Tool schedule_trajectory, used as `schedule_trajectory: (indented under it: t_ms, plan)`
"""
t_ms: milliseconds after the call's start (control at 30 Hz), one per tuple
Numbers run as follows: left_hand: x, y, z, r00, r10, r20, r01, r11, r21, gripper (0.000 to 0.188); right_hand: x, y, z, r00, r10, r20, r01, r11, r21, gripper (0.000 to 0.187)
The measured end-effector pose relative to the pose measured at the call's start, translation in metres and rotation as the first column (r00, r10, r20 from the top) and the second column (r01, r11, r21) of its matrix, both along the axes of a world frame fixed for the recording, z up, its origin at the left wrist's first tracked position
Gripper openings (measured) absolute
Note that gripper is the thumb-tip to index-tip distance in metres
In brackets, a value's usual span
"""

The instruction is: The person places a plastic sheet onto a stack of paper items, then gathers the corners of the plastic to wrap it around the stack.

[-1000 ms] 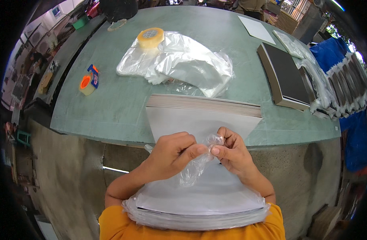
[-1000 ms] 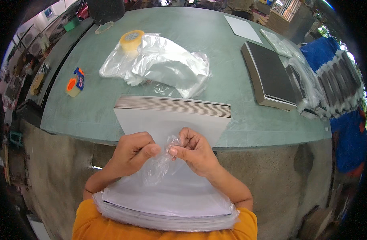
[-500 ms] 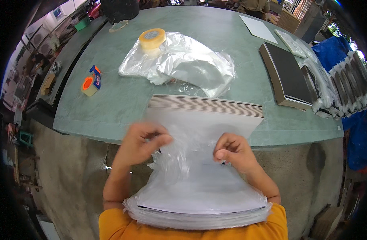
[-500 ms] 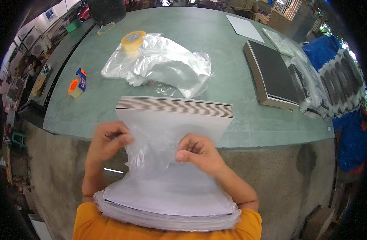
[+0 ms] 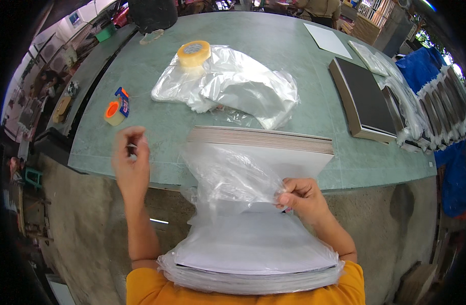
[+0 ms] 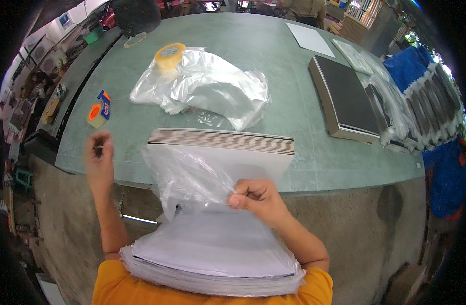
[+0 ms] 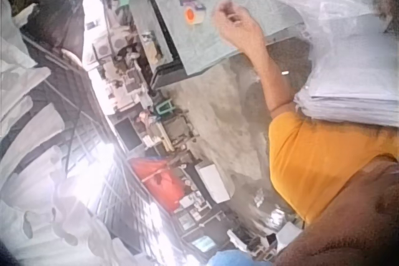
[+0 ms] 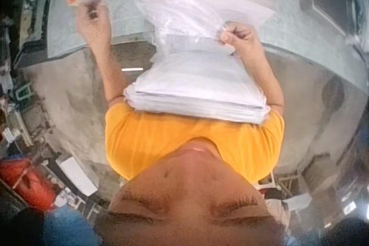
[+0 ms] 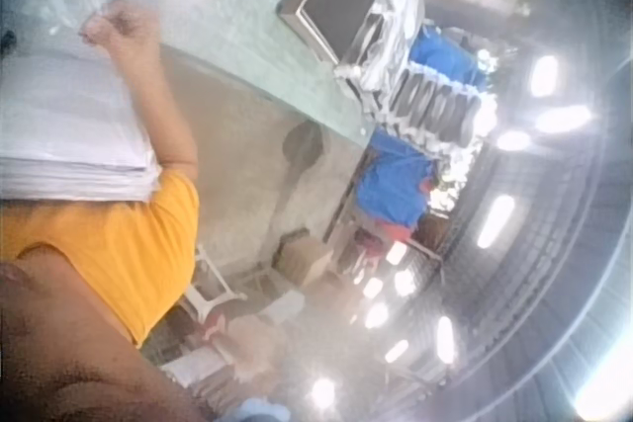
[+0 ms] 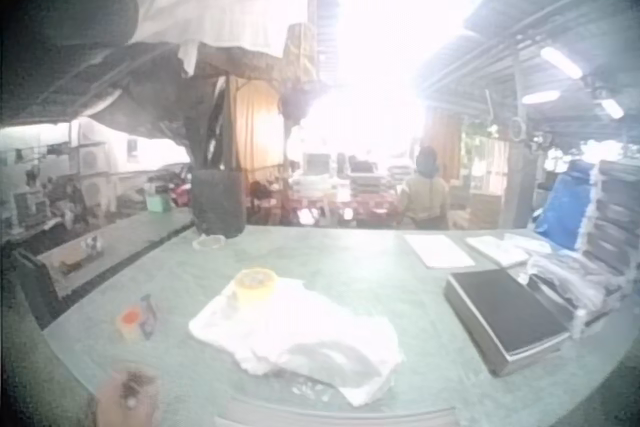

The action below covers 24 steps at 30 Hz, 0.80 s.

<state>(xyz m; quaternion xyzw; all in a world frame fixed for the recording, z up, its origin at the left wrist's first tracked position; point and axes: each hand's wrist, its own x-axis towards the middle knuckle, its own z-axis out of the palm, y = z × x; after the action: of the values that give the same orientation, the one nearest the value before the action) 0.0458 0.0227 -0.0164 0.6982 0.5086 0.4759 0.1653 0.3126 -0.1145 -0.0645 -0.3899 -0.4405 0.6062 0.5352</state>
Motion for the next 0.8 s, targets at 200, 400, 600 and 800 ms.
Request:
schedule_trajectory:
  t_ms: [200,400,600,800]
  plan:
    - [0.069,-0.075,-0.001,0.222,-0.959,-0.175,0.755,0.283,-0.592,0.028,-0.012,0.003,0.05,0.943,-0.3,0.143,0.179,0.821,0.542,0.022]
    - [0.075,-0.066,0.013,0.478,-0.822,0.309,0.878,0.446,-0.172,0.024,-0.008,0.011,0.036,0.827,-0.191,0.529,-0.146,0.835,0.53,0.024]
    - [0.082,-0.05,0.018,0.254,-0.559,0.789,0.961,0.239,-0.14,0.032,-0.022,0.004,0.039,0.819,0.553,0.151,-0.555,0.831,-0.036,0.019]
    - [0.063,-0.043,0.005,0.191,-0.697,0.691,0.981,0.108,-0.163,0.06,0.013,0.0,0.067,0.885,0.393,0.25,-0.452,0.853,0.26,0.016]
